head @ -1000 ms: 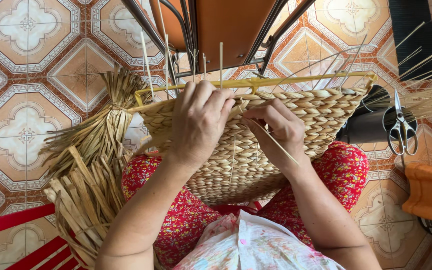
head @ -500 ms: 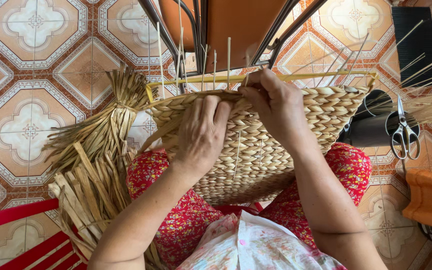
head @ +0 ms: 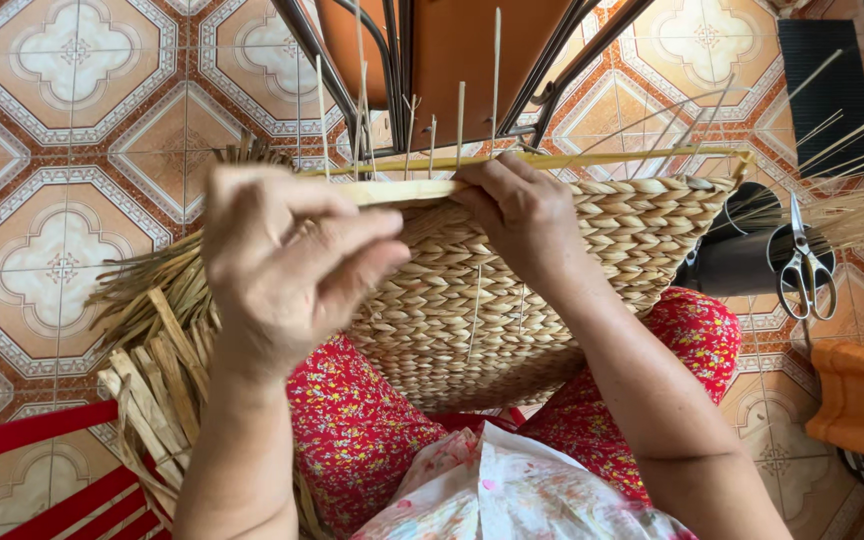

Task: The person weaves a basket by hand, interlacing dried palm leaves through a vertical frame. They repeatedly pull strands through the weave, adjust tension, and occasionally use a metal rod to tighten the structure.

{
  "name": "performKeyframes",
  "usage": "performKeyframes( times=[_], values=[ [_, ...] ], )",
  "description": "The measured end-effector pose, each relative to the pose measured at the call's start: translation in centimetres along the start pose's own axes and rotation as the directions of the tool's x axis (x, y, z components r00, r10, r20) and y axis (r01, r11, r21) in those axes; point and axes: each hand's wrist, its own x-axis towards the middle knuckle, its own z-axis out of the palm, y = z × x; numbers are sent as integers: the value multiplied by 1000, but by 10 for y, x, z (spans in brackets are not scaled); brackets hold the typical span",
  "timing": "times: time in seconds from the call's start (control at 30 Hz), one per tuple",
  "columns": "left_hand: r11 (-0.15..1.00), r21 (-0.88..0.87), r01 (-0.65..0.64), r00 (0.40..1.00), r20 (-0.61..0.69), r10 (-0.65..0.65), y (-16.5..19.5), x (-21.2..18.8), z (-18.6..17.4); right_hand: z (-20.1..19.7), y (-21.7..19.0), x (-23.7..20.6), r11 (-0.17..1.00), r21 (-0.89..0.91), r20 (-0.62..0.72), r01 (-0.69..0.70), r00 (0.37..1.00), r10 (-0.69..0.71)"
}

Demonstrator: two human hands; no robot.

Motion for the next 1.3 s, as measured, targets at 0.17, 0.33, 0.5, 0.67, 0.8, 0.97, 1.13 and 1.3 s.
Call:
performKeyframes(
  times=[0.17, 0.33, 0.5, 0.67, 0.8, 0.97, 1.13, 1.3],
  values=[
    [966, 52, 253, 957, 130, -258, 26, -5, 56, 6, 7, -6, 999, 3, -64, 50, 997, -50],
    [826, -270, 494, 861, 281, -423, -4, -19, 94, -4, 14, -10, 942, 284, 72, -177, 984, 163],
    [922, -381, 69, 995, 88, -38, 8, -36, 83, 0, 7, -3, 984, 149, 17, -99, 995, 98],
    [970, -95, 223, 974, 71, -217, 8, -47, 80, -3, -3, 1, 983, 7, 36, 185, 982, -185],
    [930, 81, 358, 922, 127, -366, -4, -58, 72, -3, -7, -1, 992, 123, 14, 7, 1000, -9],
    [973, 119, 197, 965, 153, -214, 9, -66, 80, 12, -3, 2, 991, 54, -64, -123, 990, 127],
    [948, 195, 251, 897, 321, -304, 14, -63, 89, -8, 2, 1, 912, 321, 106, -253, 967, 231],
    [945, 85, 315, 830, 459, -317, 4, -48, 75, -27, -18, -9, 951, 229, 8, -209, 977, 213]
  ],
)
